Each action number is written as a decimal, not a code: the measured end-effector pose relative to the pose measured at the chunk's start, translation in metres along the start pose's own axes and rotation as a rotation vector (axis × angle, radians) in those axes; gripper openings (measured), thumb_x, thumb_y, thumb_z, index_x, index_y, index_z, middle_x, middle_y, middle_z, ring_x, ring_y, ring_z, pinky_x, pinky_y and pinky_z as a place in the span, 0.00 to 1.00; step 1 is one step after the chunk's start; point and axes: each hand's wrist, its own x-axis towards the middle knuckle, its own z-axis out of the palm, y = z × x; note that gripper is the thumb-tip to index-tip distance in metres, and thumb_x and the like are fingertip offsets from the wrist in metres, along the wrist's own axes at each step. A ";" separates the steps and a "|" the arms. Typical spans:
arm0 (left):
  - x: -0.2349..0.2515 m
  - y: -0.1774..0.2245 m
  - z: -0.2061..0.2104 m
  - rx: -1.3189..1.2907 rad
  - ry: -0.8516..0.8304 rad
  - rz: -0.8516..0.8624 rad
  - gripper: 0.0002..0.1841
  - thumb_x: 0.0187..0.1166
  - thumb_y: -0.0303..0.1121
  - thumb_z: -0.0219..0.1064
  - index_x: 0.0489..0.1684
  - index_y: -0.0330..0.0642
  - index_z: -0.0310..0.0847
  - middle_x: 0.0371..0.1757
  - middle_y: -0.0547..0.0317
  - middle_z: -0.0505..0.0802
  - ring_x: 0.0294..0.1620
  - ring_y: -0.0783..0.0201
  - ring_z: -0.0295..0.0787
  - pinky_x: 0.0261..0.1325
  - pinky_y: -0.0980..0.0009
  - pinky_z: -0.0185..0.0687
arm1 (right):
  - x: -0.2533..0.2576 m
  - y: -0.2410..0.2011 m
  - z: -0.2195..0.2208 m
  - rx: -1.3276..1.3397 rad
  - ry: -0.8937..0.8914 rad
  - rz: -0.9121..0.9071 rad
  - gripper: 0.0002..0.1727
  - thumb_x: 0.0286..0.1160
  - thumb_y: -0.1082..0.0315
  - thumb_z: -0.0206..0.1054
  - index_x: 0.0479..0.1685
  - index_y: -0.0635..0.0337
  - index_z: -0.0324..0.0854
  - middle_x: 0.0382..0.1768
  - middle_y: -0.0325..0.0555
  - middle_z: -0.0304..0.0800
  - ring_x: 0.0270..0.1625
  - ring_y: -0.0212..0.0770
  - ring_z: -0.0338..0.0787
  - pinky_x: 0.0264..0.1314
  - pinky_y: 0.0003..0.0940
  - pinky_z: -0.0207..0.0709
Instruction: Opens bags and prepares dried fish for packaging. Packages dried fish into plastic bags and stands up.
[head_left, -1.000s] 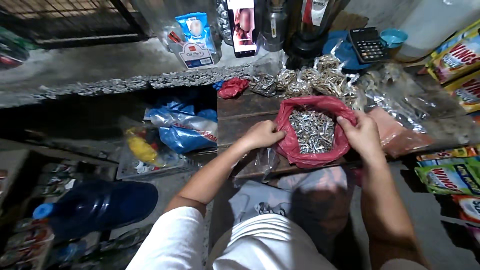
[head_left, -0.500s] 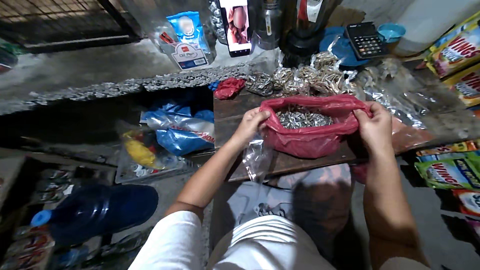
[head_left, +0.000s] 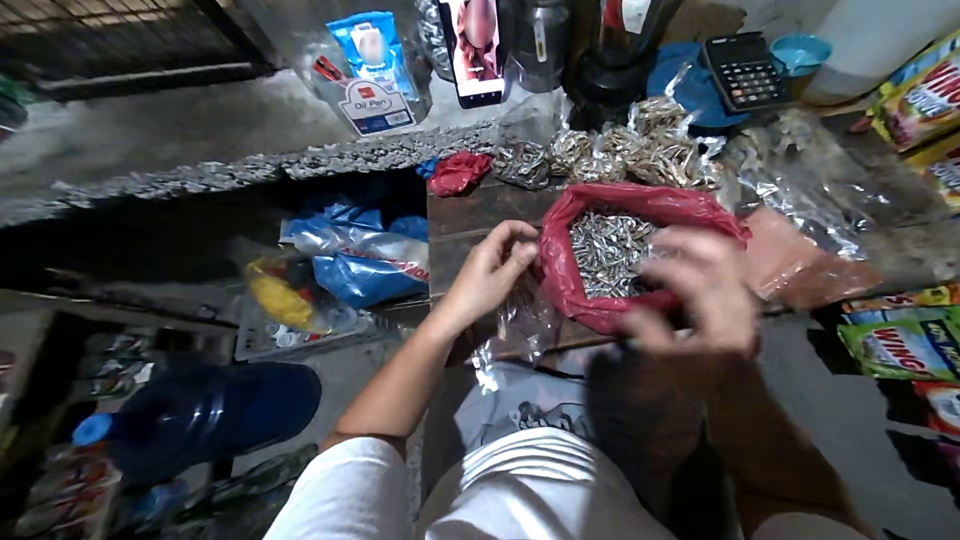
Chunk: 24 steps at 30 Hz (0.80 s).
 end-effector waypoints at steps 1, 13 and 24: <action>-0.004 0.005 0.002 0.088 0.006 0.026 0.15 0.88 0.35 0.59 0.65 0.37 0.78 0.39 0.60 0.87 0.31 0.75 0.81 0.37 0.76 0.80 | -0.003 -0.016 0.013 0.077 -0.101 -0.124 0.21 0.83 0.47 0.62 0.52 0.55 0.87 0.59 0.54 0.89 0.69 0.49 0.84 0.76 0.49 0.71; -0.016 0.008 -0.006 -0.150 -0.174 0.176 0.08 0.74 0.28 0.72 0.47 0.40 0.82 0.34 0.73 0.84 0.29 0.84 0.78 0.34 0.87 0.77 | -0.008 -0.019 0.047 -0.044 -0.427 -0.145 0.21 0.76 0.50 0.69 0.50 0.59 0.90 0.39 0.50 0.95 0.45 0.51 0.95 0.71 0.70 0.72; -0.018 0.014 -0.023 0.500 -0.113 0.317 0.14 0.74 0.20 0.62 0.46 0.42 0.94 0.53 0.54 0.92 0.50 0.62 0.90 0.54 0.60 0.87 | -0.004 -0.026 0.029 -0.001 -0.646 -0.180 0.18 0.83 0.54 0.61 0.45 0.56 0.92 0.56 0.57 0.92 0.63 0.59 0.91 0.72 0.76 0.67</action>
